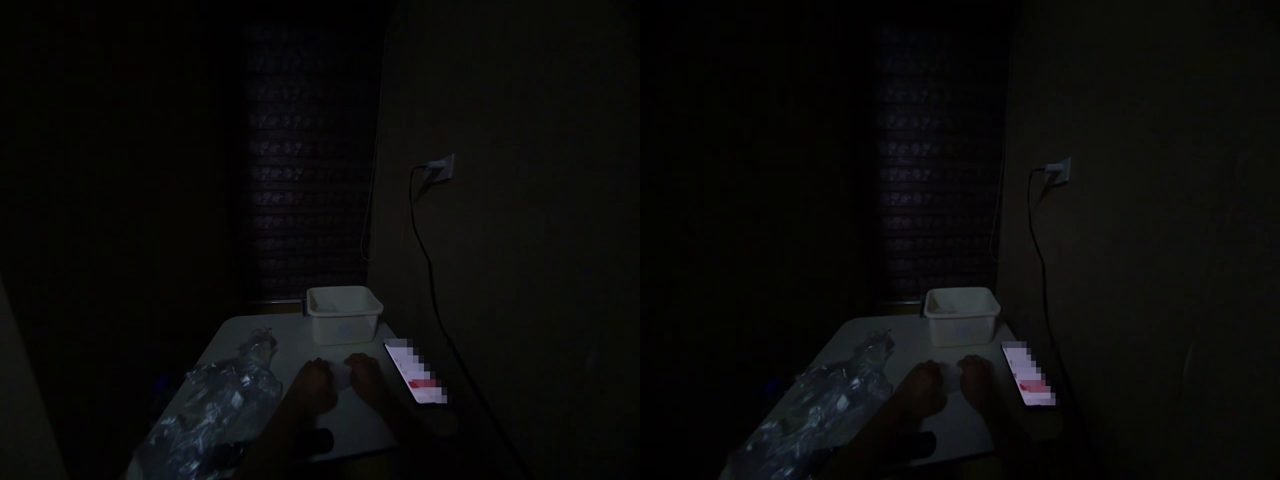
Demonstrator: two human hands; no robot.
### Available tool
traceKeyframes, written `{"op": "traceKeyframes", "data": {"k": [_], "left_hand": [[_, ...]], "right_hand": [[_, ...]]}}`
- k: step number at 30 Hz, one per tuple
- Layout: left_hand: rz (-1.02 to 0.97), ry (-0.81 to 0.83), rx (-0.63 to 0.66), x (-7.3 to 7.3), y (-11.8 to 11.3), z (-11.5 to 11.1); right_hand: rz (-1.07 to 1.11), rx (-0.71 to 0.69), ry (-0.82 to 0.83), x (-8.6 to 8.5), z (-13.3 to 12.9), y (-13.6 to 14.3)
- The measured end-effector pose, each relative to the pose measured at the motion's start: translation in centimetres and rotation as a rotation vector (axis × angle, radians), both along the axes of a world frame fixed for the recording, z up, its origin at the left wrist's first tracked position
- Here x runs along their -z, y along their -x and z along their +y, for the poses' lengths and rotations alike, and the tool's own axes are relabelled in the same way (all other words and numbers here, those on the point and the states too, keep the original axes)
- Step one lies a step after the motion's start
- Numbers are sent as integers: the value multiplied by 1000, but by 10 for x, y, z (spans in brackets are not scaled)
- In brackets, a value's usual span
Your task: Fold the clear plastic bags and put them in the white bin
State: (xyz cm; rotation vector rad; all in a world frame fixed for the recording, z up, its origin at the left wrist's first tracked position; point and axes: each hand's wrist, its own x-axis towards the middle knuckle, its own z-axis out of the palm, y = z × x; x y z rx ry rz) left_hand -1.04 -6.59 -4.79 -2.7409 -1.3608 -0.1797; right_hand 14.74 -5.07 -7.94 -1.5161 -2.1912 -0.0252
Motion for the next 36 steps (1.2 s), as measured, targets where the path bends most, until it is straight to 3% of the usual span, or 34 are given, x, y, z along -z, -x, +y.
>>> {"op": "traceKeyframes", "data": {"k": [4,15,21,25,29,32,36], "left_hand": [[86,-25,54,1,-8,-5],[105,-5,38,10,-14,-5],[-7,63,-72,7,-11,-2],[-310,195,-113,-6,-3,1],[-808,405,-184,-11,4,11],[-1128,487,-268,-9,8,19],[-1352,524,-293,-7,10,22]], "right_hand": [[33,16,5,5,4,1],[49,33,2,4,7,1],[199,31,24,0,8,-2],[648,20,193,-6,10,-9],[1069,-267,372,-13,3,-17],[1148,-323,494,-20,-3,-14],[1209,-201,683,-28,-5,-2]]}}
